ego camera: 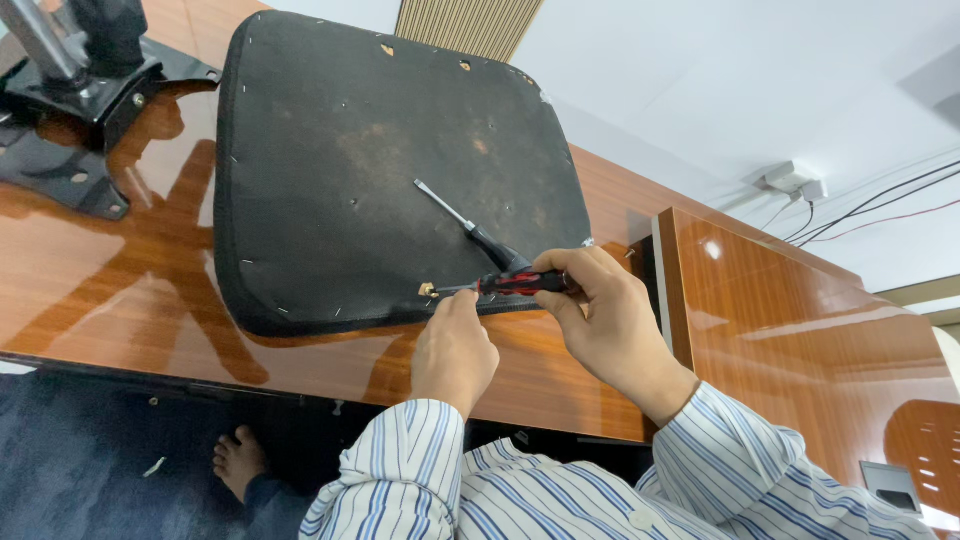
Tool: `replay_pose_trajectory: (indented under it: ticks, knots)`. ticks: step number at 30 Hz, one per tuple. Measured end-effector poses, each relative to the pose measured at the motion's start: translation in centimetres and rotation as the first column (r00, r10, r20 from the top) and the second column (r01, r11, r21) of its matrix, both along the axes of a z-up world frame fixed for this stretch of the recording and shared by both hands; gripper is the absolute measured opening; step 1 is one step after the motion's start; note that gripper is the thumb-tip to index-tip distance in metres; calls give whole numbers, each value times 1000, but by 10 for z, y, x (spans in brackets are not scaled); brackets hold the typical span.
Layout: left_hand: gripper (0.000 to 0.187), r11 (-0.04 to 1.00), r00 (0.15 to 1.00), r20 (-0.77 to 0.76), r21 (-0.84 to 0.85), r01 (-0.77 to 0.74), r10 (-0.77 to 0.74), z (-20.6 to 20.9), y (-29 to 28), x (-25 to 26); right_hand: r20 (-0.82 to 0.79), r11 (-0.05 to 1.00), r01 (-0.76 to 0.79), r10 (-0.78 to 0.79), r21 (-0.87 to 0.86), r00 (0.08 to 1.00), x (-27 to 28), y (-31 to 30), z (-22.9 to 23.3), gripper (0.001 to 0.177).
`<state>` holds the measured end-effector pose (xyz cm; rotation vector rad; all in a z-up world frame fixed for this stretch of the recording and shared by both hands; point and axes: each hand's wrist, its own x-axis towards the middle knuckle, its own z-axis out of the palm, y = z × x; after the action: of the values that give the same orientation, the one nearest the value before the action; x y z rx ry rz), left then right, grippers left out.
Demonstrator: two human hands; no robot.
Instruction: The person uses a screwdriver to tighten screws into the underside of a black chair seat placed on a wooden table. The person repeatedly positions and turns the screwdriver to secure fasteners at multiple locations on the seat base.
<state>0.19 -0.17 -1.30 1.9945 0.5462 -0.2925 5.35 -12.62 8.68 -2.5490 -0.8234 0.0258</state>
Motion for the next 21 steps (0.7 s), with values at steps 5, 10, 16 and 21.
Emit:
replay_pose_trajectory:
  ticks: [5, 10, 16, 21]
  knots:
    - [44, 998, 997, 59, 51, -42, 39, 1, 2, -2, 32, 978, -202, 201, 45, 979, 7, 12, 3, 30]
    - [40, 976, 982, -47, 134, -174, 181, 6, 12, 4, 42, 908, -419, 420, -16, 907, 29, 39, 11, 30]
    - [34, 935, 906, 369, 199, -293, 205, 7, 27, 13, -174, 926, -353, 329, -133, 928, 34, 54, 27, 31]
    - [18, 975, 978, 144, 146, -169, 148, 10, 33, 18, -250, 895, -121, 12, -428, 968, 38, 59, 27, 35]
